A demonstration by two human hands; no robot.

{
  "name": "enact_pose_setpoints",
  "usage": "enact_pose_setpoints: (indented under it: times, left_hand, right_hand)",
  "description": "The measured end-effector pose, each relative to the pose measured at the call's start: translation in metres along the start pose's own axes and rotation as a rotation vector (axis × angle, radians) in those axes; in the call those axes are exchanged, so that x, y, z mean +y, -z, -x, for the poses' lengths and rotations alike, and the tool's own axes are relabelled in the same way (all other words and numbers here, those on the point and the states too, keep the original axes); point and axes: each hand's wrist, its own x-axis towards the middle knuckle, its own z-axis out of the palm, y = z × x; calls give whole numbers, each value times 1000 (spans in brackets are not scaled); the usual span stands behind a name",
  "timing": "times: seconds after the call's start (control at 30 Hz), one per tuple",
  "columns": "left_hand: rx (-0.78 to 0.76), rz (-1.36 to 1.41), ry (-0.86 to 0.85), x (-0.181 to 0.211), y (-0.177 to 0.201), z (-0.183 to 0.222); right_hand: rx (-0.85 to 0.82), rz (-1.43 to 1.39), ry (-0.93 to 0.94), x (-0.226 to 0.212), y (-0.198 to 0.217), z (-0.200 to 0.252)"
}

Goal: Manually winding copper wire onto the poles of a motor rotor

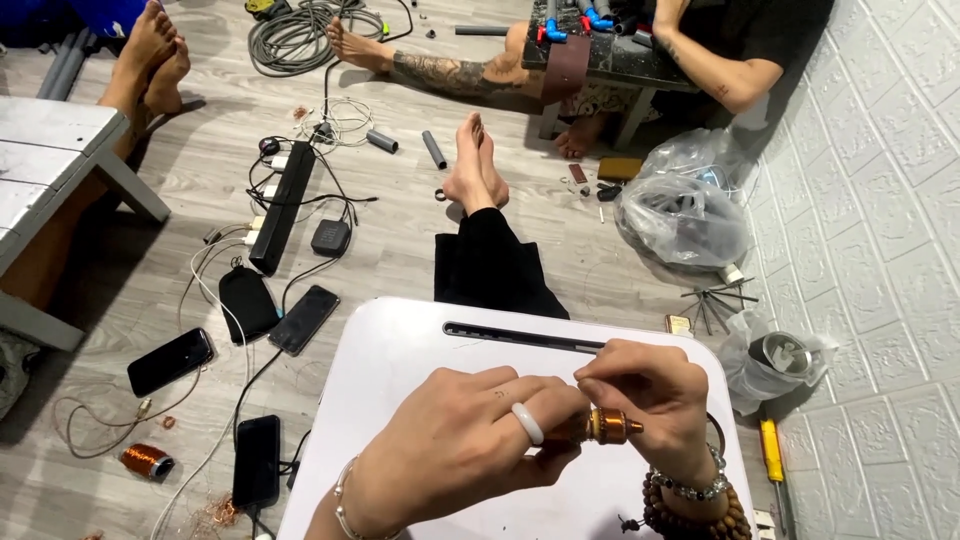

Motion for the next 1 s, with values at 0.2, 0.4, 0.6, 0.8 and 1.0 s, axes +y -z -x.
enact_pose_setpoints:
  times: [0.2,0.4,0.6,0.8,1.0]
  left_hand:
    - [47,-43,22,-1,0,0]
    - [52,-28,91,-3,2,-1]
    - [76,-27,123,-6,2,0]
    - [41,-6,125,-6,1,-3]
    - [8,28,128,-6,0,-6]
  right_hand:
    - [-37,-34,25,1,-3,3]
    - [-10,125,81,-6,-9,2]
    - [70,314,17,-17,-13,8]
    - [89,488,105,-27,-9,12]
    - [101,688,140,-40,-13,14]
